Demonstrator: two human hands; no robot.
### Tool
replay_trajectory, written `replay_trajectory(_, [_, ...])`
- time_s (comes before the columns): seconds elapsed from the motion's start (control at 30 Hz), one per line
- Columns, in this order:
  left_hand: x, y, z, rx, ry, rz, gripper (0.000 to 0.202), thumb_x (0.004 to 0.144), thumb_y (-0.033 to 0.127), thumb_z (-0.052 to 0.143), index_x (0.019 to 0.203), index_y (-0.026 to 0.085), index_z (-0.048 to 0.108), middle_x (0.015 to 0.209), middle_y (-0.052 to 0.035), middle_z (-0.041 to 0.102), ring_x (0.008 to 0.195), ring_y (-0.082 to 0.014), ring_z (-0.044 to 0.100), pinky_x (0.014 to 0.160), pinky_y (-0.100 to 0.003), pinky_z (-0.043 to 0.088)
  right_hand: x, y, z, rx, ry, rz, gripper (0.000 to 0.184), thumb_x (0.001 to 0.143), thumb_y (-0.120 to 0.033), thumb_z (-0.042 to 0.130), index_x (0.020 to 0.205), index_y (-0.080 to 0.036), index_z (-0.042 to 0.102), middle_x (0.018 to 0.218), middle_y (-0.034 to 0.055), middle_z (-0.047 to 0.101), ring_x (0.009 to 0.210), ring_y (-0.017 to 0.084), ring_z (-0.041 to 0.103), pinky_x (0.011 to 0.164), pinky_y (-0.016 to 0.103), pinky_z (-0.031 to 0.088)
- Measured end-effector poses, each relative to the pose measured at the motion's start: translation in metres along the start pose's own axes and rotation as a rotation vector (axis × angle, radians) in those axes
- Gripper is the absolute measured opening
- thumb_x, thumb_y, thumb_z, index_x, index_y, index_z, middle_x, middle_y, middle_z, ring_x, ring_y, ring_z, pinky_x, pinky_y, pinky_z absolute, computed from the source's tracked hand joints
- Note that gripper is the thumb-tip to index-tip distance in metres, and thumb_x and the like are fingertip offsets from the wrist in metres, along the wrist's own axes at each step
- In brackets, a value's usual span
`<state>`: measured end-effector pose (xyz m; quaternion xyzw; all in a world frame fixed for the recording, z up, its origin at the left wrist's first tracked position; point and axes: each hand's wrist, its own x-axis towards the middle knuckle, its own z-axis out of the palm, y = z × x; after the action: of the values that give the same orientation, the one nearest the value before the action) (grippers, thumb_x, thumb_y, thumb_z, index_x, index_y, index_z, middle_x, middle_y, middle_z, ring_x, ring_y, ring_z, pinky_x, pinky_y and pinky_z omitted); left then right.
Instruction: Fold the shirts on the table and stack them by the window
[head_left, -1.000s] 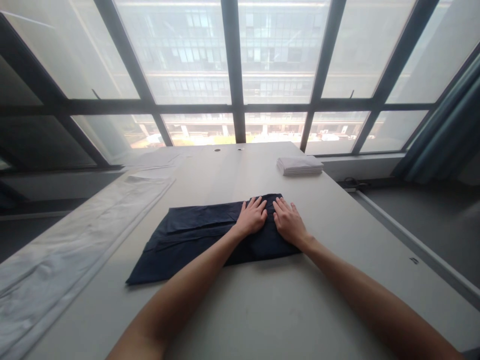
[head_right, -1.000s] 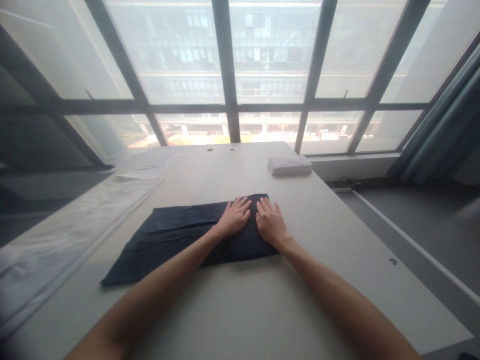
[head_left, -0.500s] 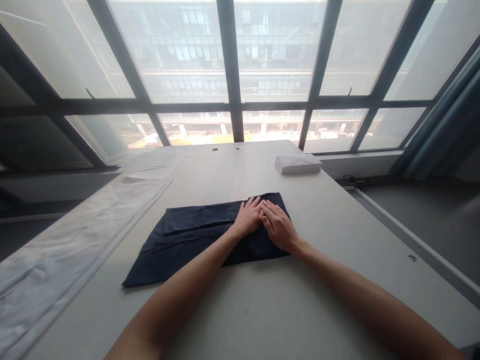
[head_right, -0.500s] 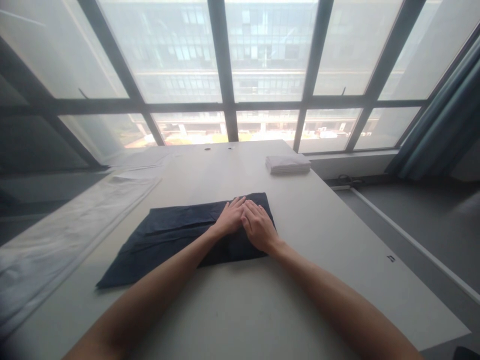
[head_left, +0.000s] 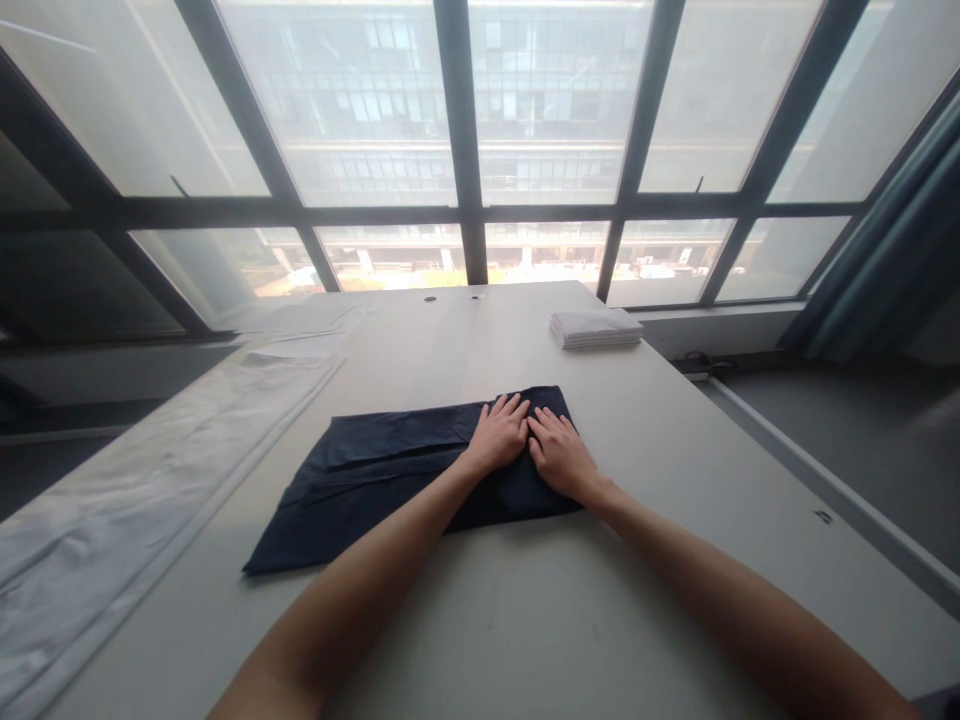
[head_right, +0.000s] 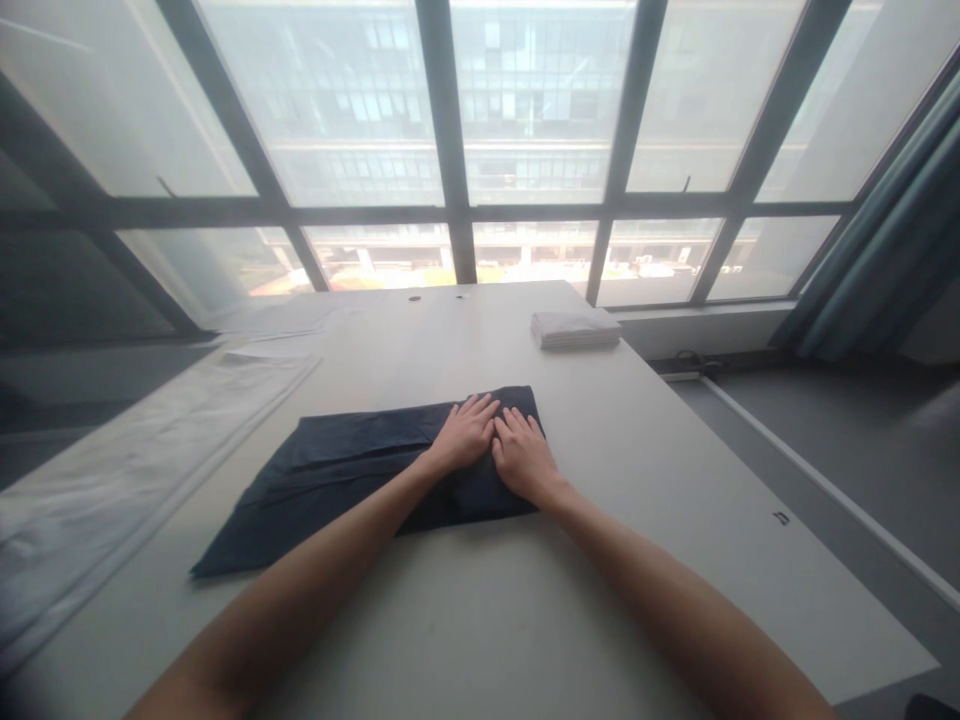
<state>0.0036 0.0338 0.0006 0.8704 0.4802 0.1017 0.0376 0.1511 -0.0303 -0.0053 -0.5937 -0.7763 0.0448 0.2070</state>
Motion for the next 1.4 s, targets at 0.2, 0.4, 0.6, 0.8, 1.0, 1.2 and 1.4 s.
replay_trajectory(0.2, [0.0002, 0.0001, 0.0008, -0.001, 0.009, -0.001, 0.051, 0.104, 0.033, 0.031, 0.153, 0.022, 0.042, 0.163, -0.0078, 0.034, 0.152, -0.0309, 0.026, 0.119, -0.06, 0.026, -0.0006, -0.0008, -0.0028, 0.0, 0.007, -0.002, 0.05, 0.099, -0.026, 0.042, 0.145, -0.011, 0.052, 0.157, 0.0155, 0.042, 0.148, 0.027, 0.034, 0.123, 0.044, 0.022])
replay_trajectory(0.4, [0.0006, 0.0001, 0.0014, 0.006, 0.011, -0.002, 0.051, 0.104, 0.033, 0.03, 0.153, 0.022, 0.042, 0.163, -0.0076, 0.034, 0.151, -0.0305, 0.026, 0.119, -0.059, 0.026, -0.0004, -0.0002, -0.0015, 0.005, 0.005, 0.007, 0.05, 0.099, -0.025, 0.043, 0.146, -0.011, 0.052, 0.157, 0.0164, 0.043, 0.148, 0.026, 0.034, 0.123, 0.043, 0.021])
replay_trajectory(0.6, [0.001, 0.0, 0.0025, 0.005, 0.014, -0.002, 0.052, 0.104, 0.033, 0.03, 0.153, 0.02, 0.042, 0.163, -0.0079, 0.034, 0.151, -0.0308, 0.026, 0.119, -0.06, 0.026, -0.0001, 0.0004, -0.0008, 0.009, 0.007, 0.01, 0.05, 0.099, -0.025, 0.044, 0.146, -0.011, 0.052, 0.157, 0.0161, 0.042, 0.149, 0.026, 0.034, 0.123, 0.043, 0.021])
replay_trajectory(0.8, [0.002, -0.0012, 0.0036, 0.005, 0.006, -0.003, 0.052, 0.104, 0.034, 0.03, 0.153, 0.022, 0.042, 0.163, -0.0074, 0.034, 0.152, -0.0303, 0.026, 0.119, -0.06, 0.025, -0.0004, 0.0008, -0.0012, 0.012, 0.013, 0.005, 0.05, 0.098, -0.026, 0.044, 0.145, -0.011, 0.053, 0.157, 0.0161, 0.043, 0.148, 0.026, 0.035, 0.123, 0.044, 0.022])
replay_trajectory(1.0, [0.0032, -0.0015, 0.0048, 0.003, 0.027, -0.058, 0.058, 0.102, 0.037, 0.032, 0.157, 0.017, 0.034, 0.166, -0.0099, 0.025, 0.154, -0.0295, 0.02, 0.121, -0.058, 0.022, -0.0002, 0.0013, 0.0006, 0.008, 0.02, 0.002, 0.049, 0.099, -0.026, 0.043, 0.144, -0.011, 0.054, 0.156, 0.016, 0.045, 0.147, 0.026, 0.037, 0.122, 0.044, 0.024])
replay_trajectory(1.2, [0.0035, 0.0002, 0.0058, 0.021, 0.019, -0.093, 0.059, 0.102, 0.04, 0.031, 0.155, 0.015, 0.039, 0.164, -0.0113, 0.031, 0.152, -0.0279, 0.025, 0.121, -0.056, 0.023, 0.0004, 0.0009, 0.0013, 0.006, 0.023, 0.001, 0.049, 0.099, -0.027, 0.043, 0.144, -0.011, 0.054, 0.155, 0.0154, 0.046, 0.146, 0.027, 0.038, 0.122, 0.043, 0.024])
replay_trajectory(1.4, [0.0033, 0.0007, 0.0053, 0.016, 0.018, -0.093, 0.058, 0.102, 0.039, 0.032, 0.154, 0.016, 0.039, 0.163, -0.0112, 0.032, 0.152, -0.0281, 0.026, 0.121, -0.056, 0.023, -0.0002, 0.0007, 0.0003, 0.0, 0.022, 0.004, 0.049, 0.099, -0.027, 0.042, 0.144, -0.011, 0.054, 0.155, 0.0149, 0.046, 0.147, 0.026, 0.037, 0.122, 0.043, 0.024])
